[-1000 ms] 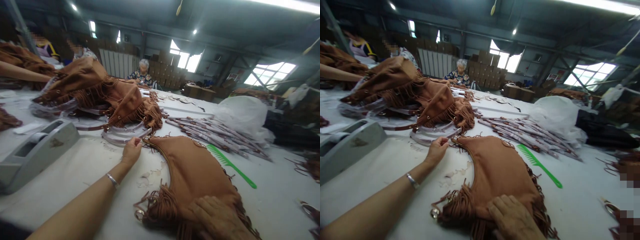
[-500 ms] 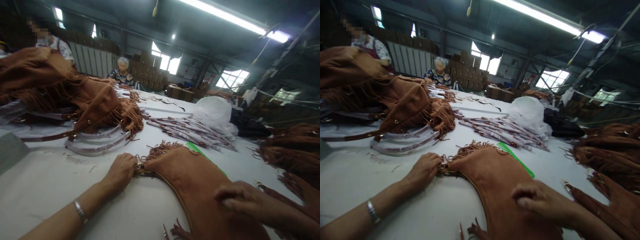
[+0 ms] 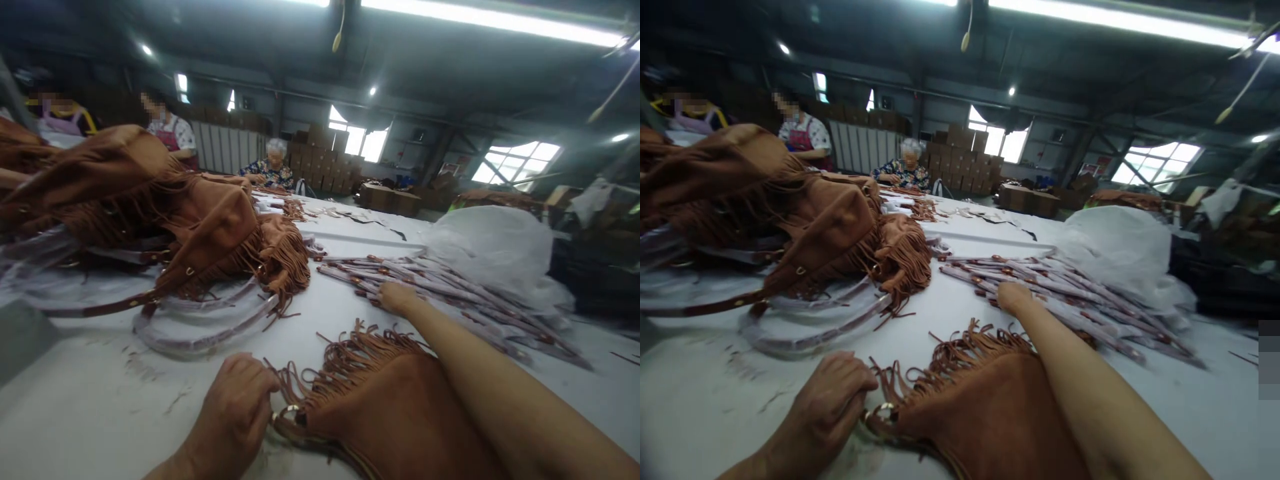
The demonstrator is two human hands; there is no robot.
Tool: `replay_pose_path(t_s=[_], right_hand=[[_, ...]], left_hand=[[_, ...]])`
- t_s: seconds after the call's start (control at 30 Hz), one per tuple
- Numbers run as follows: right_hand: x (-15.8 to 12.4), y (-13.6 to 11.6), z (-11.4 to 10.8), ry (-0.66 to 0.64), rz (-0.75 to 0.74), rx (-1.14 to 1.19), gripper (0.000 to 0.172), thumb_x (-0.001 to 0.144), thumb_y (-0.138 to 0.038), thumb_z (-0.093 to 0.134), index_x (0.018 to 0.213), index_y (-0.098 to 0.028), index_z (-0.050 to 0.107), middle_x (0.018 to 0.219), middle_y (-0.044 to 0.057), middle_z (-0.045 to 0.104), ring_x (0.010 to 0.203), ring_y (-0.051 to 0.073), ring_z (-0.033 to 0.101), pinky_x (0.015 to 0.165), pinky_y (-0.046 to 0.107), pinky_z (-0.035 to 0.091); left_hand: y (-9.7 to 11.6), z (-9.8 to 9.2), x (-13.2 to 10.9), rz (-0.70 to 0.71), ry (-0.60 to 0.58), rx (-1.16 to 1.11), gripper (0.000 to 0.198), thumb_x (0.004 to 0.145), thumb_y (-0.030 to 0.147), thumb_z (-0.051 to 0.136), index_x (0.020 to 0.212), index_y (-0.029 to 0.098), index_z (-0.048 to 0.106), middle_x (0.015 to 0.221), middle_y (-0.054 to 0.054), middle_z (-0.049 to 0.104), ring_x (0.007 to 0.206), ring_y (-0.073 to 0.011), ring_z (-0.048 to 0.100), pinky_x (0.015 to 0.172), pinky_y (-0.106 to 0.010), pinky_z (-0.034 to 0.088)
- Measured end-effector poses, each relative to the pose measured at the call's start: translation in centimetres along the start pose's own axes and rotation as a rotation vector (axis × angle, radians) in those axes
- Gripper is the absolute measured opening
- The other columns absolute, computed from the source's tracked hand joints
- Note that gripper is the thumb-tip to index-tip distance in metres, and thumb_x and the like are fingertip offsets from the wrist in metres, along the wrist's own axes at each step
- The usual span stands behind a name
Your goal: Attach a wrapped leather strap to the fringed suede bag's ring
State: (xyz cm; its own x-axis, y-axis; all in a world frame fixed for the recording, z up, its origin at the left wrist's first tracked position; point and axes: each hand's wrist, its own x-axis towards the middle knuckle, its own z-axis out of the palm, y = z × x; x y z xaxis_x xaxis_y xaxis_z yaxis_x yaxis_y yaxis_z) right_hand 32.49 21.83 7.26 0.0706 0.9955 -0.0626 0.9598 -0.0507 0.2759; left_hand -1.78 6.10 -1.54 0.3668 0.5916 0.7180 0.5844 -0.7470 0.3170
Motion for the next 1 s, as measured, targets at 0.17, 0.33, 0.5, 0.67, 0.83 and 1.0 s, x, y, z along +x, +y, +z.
replay_pose_path(t_s=[0.17,0.33,0.5,0.67,0.83,1.0], right_hand=[[1.2,0.2,1.9,0.042,0.003,0.016,0.025,0.086,-0.028,0.05,0.097,-0.009,0.063,0.108,0.018,0.058,0.103,0.023,0.054,0.086,0.037,0.041],[-0.8,3.4,1.7,0.023,-0.1,0.135,0.02,0.084,-0.028,0.05,0.088,-0.015,0.065,0.096,0.011,0.063,0.093,0.021,0.057,0.079,0.028,0.04],[-3.9,3.2,-2.5,0.146,-0.072,0.298,0.033,0.09,-0.035,0.034,0.089,-0.013,0.059,0.088,0.013,0.062,0.083,0.021,0.057,0.075,0.031,0.04],[-10.0,-3.9,-10.8,0.179,-0.208,0.66,0.052,0.092,-0.049,0.012,0.096,-0.014,0.05,0.066,0.004,0.055,0.05,0.012,0.05,0.051,0.024,0.041],[-18.3,-13.6,-12.9,-0.125,-0.231,1.413,0.047,0.078,-0.061,0.049,0.088,-0.015,0.05,0.056,-0.002,0.051,0.042,0.009,0.045,0.043,0.021,0.036],[-22.3,-20.7,-9.1,-0.209,-0.165,1.557,0.056,0.068,-0.066,0.056,0.087,-0.014,0.049,0.052,-0.003,0.049,0.039,0.008,0.042,0.04,0.02,0.032]], left_hand=[[-0.1,0.2,0.1,-0.009,-0.004,-0.008,0.019,0.076,0.001,0.039,0.078,0.015,0.052,0.07,-0.003,0.051,0.071,-0.016,0.045,0.076,-0.036,0.033],[-0.2,0.4,-0.2,-0.036,0.003,-0.036,0.021,0.076,-0.001,0.039,0.077,0.015,0.053,0.07,-0.003,0.053,0.072,-0.0156,0.046,0.076,-0.035,0.034],[-0.5,0.6,-0.3,-0.175,0.069,-0.109,0.016,0.081,0.012,0.046,0.085,0.016,0.06,0.078,-0.004,0.06,0.078,-0.0173,0.053,0.077,-0.035,0.039],[-0.5,-0.7,1.0,-0.587,0.118,-0.531,0.032,0.085,0.042,0.049,0.094,0.013,0.061,0.085,-0.008,0.063,0.081,-0.0178,0.058,0.078,-0.032,0.044],[-0.2,-3.6,2.5,-0.791,0.213,-1.202,0.047,0.083,0.052,0.05,0.095,0.007,0.058,0.087,-0.013,0.065,0.078,-0.0176,0.061,0.073,-0.029,0.045],[0.2,-6.2,3.0,-0.702,0.324,-1.617,0.047,0.081,0.05,0.054,0.094,0.005,0.057,0.084,-0.014,0.064,0.075,-0.0173,0.061,0.07,-0.028,0.044]])
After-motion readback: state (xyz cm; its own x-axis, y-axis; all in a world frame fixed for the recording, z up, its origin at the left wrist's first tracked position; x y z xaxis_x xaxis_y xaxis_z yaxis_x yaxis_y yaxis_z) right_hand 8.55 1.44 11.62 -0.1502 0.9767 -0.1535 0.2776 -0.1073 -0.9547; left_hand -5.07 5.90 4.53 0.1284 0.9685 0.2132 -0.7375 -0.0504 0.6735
